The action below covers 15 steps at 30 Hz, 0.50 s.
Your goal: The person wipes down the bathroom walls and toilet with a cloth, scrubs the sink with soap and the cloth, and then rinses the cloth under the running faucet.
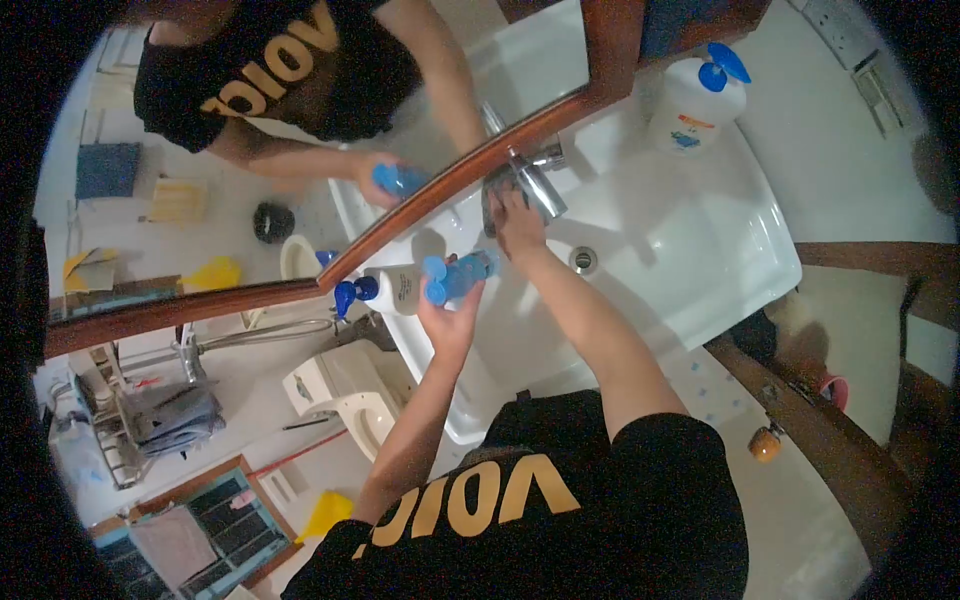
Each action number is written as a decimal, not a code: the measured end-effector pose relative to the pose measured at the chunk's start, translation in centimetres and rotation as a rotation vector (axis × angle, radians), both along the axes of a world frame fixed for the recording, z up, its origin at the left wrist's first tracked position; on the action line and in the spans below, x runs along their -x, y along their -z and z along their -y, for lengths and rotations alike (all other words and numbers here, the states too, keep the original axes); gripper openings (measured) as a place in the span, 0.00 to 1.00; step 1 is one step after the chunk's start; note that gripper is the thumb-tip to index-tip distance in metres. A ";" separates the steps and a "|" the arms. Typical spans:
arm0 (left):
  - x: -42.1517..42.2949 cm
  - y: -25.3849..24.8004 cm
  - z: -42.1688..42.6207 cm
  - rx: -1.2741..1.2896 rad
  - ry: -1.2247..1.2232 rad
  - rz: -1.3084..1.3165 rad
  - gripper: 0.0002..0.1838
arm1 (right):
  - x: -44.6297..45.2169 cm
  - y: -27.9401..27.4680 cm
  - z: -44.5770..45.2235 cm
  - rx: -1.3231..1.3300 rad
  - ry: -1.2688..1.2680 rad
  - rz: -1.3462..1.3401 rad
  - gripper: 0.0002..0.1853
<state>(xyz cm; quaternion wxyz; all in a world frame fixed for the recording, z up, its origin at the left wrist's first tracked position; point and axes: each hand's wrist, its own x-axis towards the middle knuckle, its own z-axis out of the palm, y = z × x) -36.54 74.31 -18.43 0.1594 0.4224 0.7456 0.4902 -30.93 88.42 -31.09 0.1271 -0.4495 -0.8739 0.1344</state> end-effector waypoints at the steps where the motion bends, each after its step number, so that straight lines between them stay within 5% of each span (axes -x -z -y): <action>1: -0.4 0.0 0.7 0.018 0.001 0.071 0.25 | 0.1 -0.5 -0.3 0.002 -0.005 0.003 0.27; 9: -0.1 0.5 1.2 -0.006 -0.002 0.057 0.26 | 2.3 -3.6 -2.8 0.244 0.114 0.159 0.19; 12: 0.5 0.8 1.7 -0.027 -0.038 0.017 0.26 | 0.7 -2.4 -2.3 0.043 0.026 0.191 0.17; 15: 1.0 1.4 2.4 -0.013 -0.087 -0.038 0.26 | -1.8 -1.7 -1.8 0.122 -0.037 0.131 0.16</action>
